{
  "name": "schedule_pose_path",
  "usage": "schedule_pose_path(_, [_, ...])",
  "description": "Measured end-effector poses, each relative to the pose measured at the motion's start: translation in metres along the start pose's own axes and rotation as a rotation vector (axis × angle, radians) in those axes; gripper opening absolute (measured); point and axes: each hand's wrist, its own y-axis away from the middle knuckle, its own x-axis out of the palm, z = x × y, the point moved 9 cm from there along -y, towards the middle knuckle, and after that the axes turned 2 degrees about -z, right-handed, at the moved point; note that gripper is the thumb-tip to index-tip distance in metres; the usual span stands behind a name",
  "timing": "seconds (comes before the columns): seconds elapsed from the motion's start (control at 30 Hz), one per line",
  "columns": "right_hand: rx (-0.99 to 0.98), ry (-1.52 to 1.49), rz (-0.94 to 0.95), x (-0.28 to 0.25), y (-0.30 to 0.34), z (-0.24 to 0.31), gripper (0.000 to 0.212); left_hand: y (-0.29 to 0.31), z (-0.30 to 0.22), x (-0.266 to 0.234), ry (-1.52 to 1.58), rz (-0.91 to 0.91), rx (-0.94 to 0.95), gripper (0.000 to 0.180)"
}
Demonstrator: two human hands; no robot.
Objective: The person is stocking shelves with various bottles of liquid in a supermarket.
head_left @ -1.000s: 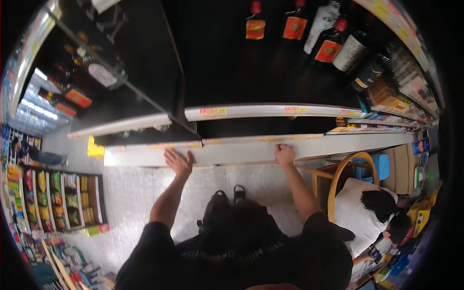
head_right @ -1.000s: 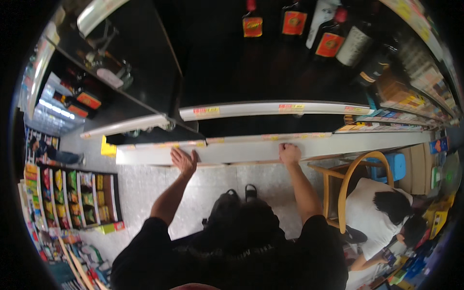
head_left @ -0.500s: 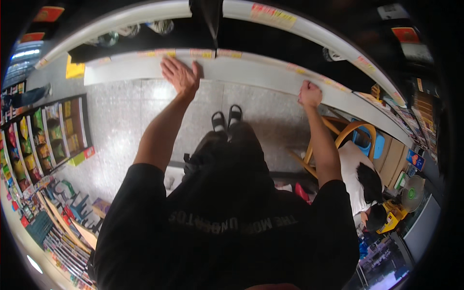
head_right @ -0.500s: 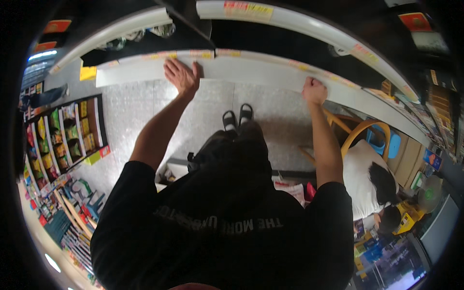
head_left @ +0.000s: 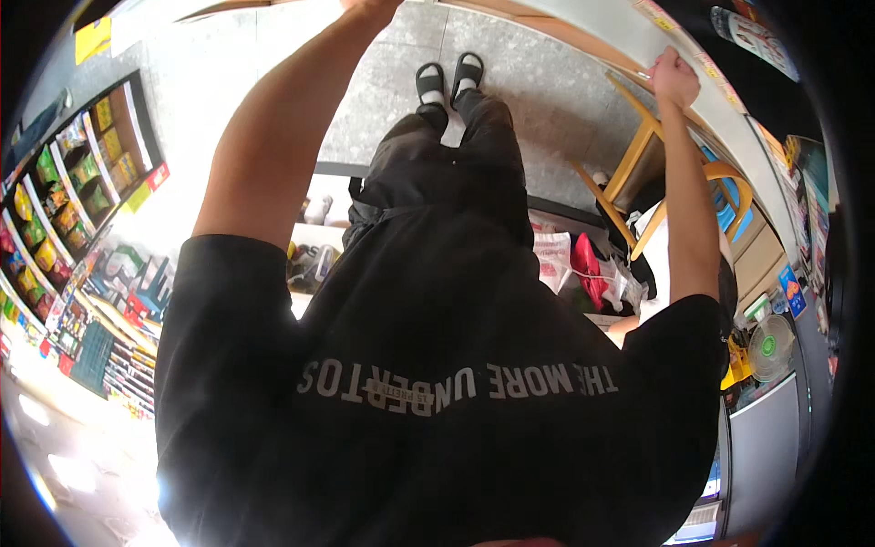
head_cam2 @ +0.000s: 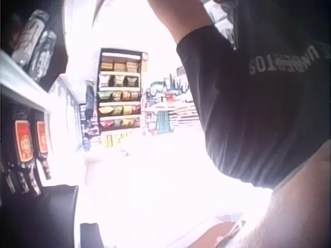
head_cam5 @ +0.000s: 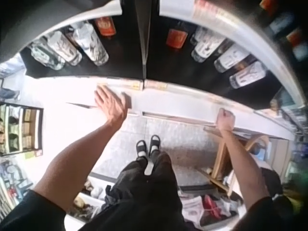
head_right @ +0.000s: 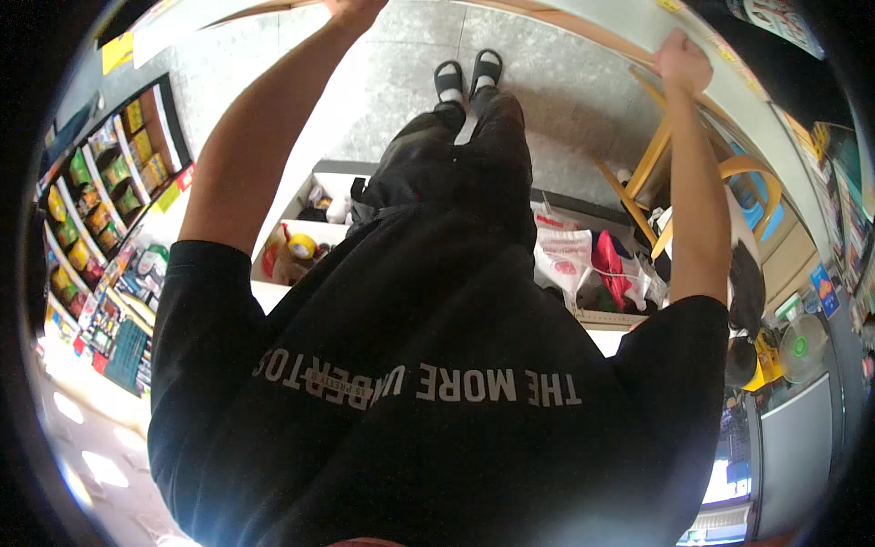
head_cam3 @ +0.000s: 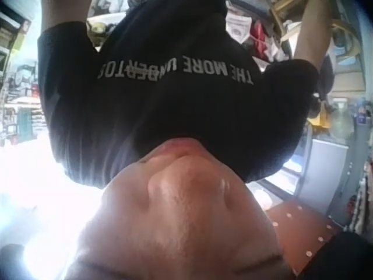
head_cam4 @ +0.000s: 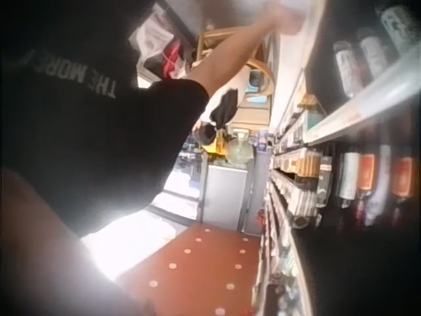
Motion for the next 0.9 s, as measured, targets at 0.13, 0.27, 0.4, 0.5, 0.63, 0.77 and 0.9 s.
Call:
schedule_pose_path(0.13, [-0.052, 0.074, 0.011, -0.001, -0.013, -0.015, 0.052, 0.001, -0.009, 0.002, -0.056, 0.013, 0.005, 0.087])
schedule_pose_path(0.27, [-0.069, 0.054, -0.010, 0.004, -0.022, -0.017, 0.049, 0.001, -0.005, 0.005, -0.058, -0.039, 0.024, 0.087])
schedule_pose_path(0.4, [-0.065, -0.033, -0.044, 0.005, -0.016, -0.013, 0.038, 0.003, 0.000, 0.005, -0.047, -0.109, 0.056, 0.086])
schedule_pose_path(0.5, [-0.017, -0.171, -0.063, 0.003, -0.011, -0.019, 0.038, 0.007, -0.002, 0.001, -0.029, -0.109, 0.063, 0.086])
schedule_pose_path(0.63, [-0.006, -0.155, -0.053, 0.005, -0.005, -0.019, 0.038, 0.010, 0.000, -0.004, -0.055, -0.085, 0.050, 0.085])
schedule_pose_path(0.77, [-0.060, 0.017, -0.050, 0.001, -0.018, -0.027, 0.042, 0.009, -0.006, 0.000, -0.038, -0.096, 0.039, 0.084])
schedule_pose_path(0.9, [-0.037, 0.054, -0.004, 0.010, -0.019, -0.023, 0.049, 0.007, -0.002, 0.008, -0.087, -0.089, 0.049, 0.084])
